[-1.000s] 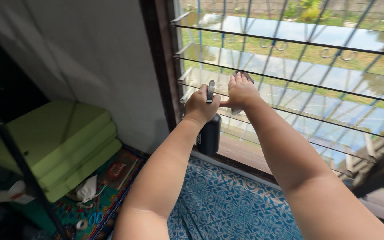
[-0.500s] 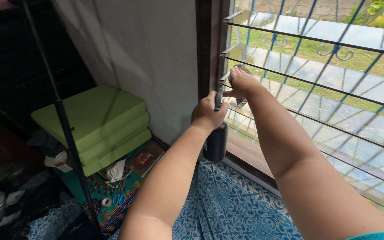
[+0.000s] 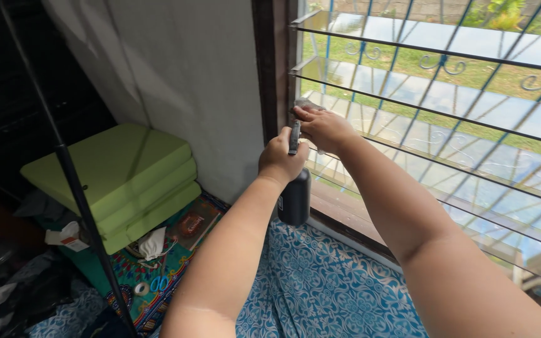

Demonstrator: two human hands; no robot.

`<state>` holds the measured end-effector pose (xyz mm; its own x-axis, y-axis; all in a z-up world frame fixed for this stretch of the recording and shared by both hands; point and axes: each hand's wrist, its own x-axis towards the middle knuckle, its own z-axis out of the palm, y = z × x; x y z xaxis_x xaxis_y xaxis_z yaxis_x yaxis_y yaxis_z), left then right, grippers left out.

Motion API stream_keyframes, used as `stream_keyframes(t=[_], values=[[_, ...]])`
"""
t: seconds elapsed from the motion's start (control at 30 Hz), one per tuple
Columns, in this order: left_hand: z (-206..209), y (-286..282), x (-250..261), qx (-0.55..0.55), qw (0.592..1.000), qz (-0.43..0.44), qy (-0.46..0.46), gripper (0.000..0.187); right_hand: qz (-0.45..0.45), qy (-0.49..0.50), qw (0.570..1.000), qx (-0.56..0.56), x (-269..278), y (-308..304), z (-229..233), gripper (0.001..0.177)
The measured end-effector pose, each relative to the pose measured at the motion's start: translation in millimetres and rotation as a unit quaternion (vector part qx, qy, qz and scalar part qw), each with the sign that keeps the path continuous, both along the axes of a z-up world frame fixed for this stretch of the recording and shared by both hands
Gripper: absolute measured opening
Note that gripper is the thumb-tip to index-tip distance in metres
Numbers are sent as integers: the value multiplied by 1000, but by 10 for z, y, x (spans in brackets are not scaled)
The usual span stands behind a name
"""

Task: The person sprays a cleaning solution onto a window with metal bars using a spray bottle and wipes the surface with a cloth. They repeatedly spray and wipe different sections of the window to clean it.

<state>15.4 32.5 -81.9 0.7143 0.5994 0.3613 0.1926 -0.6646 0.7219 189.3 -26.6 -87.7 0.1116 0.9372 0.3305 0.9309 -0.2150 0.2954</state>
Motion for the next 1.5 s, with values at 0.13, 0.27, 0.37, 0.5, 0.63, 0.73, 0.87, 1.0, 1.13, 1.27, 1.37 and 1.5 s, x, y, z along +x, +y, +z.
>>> stream_keyframes(t=[0.13,0.27,0.37,0.5,0.63,0.73,0.87,1.0,1.13,1.27,1.37,1.5], values=[[-10,-143,108,26,999,-21,-37,31,-8,27,999,38,-92,-506,-25,41],[23,-397,224,23,999,-43,-11,29,-32,36,995,88,-124,-1249,-35,38],[87,-640,321,13,997,-76,7,29,-66,45,989,128,-200,-1859,-49,38],[166,-996,444,2,992,-129,6,29,-105,52,975,187,-283,-2622,-31,40],[217,-1369,572,16,984,-177,4,29,-156,62,955,244,-336,-3334,-34,34],[245,-1638,639,10,977,-215,8,29,-217,70,931,286,-368,-3772,-59,28],[278,-1935,694,5,967,-254,11,29,-305,41,890,335,-395,-4141,-130,23],[274,-2137,737,17,960,-280,-1,30,-338,15,853,398,-506,-4237,-236,22],[271,-2226,779,19,956,-294,-10,31,-292,199,688,634,-793,-4042,-552,28],[278,-2183,791,28,955,-294,-9,32,-34,549,338,764,-863,-3814,-827,38],[284,-2114,794,36,960,-279,-12,31,74,704,120,696,-624,-3660,-831,55],[321,-1956,732,39,965,-259,-22,30,196,695,-10,692,-98,-3371,-766,69]])
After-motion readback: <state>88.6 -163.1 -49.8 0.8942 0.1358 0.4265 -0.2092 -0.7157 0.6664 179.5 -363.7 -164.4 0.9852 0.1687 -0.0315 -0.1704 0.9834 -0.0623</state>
